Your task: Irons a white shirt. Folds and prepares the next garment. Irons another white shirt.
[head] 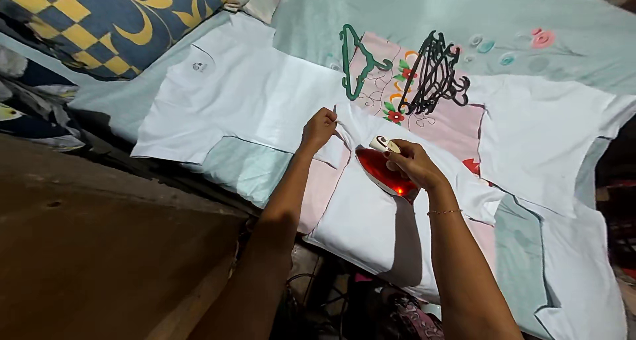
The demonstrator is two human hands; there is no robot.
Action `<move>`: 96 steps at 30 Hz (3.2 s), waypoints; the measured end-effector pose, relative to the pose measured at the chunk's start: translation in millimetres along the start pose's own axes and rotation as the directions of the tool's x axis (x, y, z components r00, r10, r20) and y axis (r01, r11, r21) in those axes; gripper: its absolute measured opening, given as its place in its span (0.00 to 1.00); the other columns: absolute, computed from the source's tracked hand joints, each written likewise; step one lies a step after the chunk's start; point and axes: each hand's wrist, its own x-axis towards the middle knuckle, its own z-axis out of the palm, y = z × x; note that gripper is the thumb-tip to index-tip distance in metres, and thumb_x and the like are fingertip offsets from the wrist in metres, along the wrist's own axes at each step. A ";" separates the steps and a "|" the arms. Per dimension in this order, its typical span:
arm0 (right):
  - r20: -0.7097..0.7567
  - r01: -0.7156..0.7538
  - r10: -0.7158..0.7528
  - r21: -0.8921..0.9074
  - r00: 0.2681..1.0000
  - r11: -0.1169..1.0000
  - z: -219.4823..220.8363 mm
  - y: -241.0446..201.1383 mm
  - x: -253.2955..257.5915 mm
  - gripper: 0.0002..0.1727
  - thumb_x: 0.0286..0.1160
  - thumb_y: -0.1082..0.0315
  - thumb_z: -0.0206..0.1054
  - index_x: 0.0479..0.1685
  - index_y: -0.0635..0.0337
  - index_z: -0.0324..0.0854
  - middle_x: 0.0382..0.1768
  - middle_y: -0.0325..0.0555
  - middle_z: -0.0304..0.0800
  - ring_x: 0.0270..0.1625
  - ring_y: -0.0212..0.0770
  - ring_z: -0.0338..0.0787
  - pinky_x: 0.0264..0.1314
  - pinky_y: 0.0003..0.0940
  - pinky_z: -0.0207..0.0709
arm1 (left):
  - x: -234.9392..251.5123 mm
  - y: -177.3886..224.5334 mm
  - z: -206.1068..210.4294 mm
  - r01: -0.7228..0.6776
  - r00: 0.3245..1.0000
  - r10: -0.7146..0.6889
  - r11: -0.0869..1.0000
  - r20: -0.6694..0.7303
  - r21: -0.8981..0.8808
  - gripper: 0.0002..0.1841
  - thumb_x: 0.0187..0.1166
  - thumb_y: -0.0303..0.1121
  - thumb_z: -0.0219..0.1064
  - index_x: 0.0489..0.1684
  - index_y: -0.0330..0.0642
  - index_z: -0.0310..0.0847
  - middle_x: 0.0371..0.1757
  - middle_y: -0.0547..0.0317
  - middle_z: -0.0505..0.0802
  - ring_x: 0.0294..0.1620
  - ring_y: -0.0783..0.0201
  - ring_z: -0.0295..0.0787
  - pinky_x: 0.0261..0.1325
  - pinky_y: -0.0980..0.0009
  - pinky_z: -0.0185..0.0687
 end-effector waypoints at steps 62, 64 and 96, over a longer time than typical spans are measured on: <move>-0.573 -0.350 0.220 -0.126 0.789 0.928 -33.7 2.6 83.0 0.29 0.85 0.46 0.62 0.65 0.65 0.83 0.55 0.67 0.89 0.58 0.65 0.89 0.62 0.67 0.78 | -4.8 -24.7 20.1 -0.137 0.970 0.157 0.983 -0.183 0.118 0.16 0.80 0.24 0.62 0.65 0.29 0.78 0.50 0.39 0.93 0.44 0.51 0.93 0.53 0.51 0.87; -0.614 -0.384 0.245 -0.103 0.750 0.918 -49.3 17.0 69.7 0.30 0.85 0.46 0.62 0.66 0.65 0.82 0.56 0.69 0.89 0.59 0.66 0.89 0.63 0.69 0.77 | -4.0 -25.4 20.1 -0.138 0.970 0.159 0.983 -0.185 0.120 0.16 0.80 0.24 0.62 0.64 0.29 0.78 0.49 0.40 0.93 0.44 0.52 0.93 0.53 0.52 0.87; -0.596 -0.402 0.378 0.100 0.708 0.910 -64.3 59.2 -48.4 0.30 0.86 0.44 0.61 0.62 0.67 0.77 0.42 0.61 0.83 0.35 0.51 0.81 0.42 0.53 0.78 | -4.6 -20.1 20.1 -0.086 0.982 0.111 0.983 -0.154 0.162 0.17 0.81 0.26 0.62 0.66 0.30 0.78 0.50 0.39 0.92 0.46 0.48 0.91 0.56 0.47 0.84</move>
